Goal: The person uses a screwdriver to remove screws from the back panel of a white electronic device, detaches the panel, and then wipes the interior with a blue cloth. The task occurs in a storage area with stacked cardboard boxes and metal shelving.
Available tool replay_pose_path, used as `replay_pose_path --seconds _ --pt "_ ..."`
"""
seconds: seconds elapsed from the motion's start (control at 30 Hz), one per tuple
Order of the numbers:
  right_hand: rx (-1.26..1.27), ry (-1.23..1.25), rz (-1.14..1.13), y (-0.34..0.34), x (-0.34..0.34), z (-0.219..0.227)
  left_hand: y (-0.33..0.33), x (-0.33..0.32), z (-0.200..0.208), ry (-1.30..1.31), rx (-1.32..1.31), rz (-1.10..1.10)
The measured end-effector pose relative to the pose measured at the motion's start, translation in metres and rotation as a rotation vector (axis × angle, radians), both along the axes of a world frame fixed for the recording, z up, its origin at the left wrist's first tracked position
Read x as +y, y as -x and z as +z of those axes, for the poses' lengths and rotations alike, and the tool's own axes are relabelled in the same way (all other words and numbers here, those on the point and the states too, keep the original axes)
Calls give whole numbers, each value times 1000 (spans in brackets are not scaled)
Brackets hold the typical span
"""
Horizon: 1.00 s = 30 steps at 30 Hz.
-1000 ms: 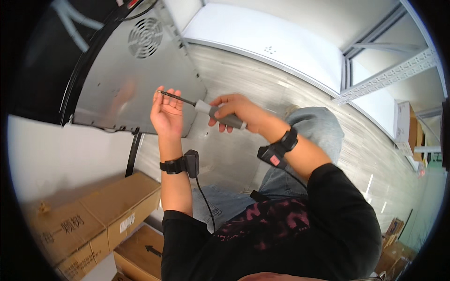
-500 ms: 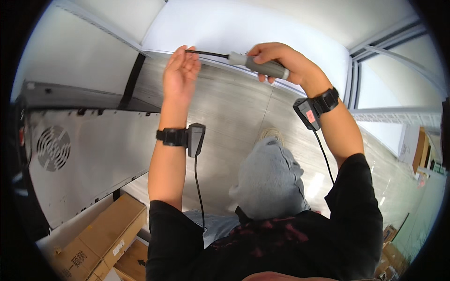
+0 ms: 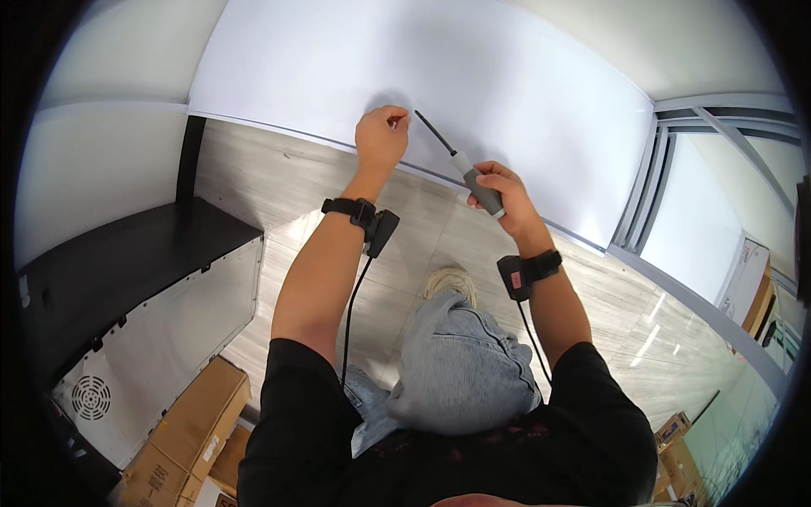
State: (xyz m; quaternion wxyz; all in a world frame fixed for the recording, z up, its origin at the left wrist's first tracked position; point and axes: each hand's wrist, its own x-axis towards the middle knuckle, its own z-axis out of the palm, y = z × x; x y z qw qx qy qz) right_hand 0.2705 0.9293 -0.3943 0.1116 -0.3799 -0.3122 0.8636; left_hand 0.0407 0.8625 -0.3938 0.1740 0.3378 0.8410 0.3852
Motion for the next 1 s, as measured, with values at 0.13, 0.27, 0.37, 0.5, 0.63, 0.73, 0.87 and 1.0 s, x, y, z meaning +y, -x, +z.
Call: replay_pose_path --seconds 0.13,0.27,0.37,0.5,0.63,0.73,0.87,1.0 --pt "-19 -11 -26 2 -2 1 4 9 -21 113 249 -107" --pt "-14 -33 -15 3 -3 1 6 3 -26 97 261 -110" --pt "-13 -51 -4 5 -5 7 3 -10 -14 -15 355 -88" --pt "15 -112 73 17 -8 29 4 -46 19 -115 175 46" --pt "104 -278 341 57 -19 88 13 -108 81 -379 -426 257" --pt "167 -415 506 82 -40 148 3 -161 137 -614 -657 302" --pt "234 -568 725 84 -92 205 -35 -241 186 -829 -744 372" --pt "215 -674 885 64 -165 265 -68 -321 211 -948 -773 409"
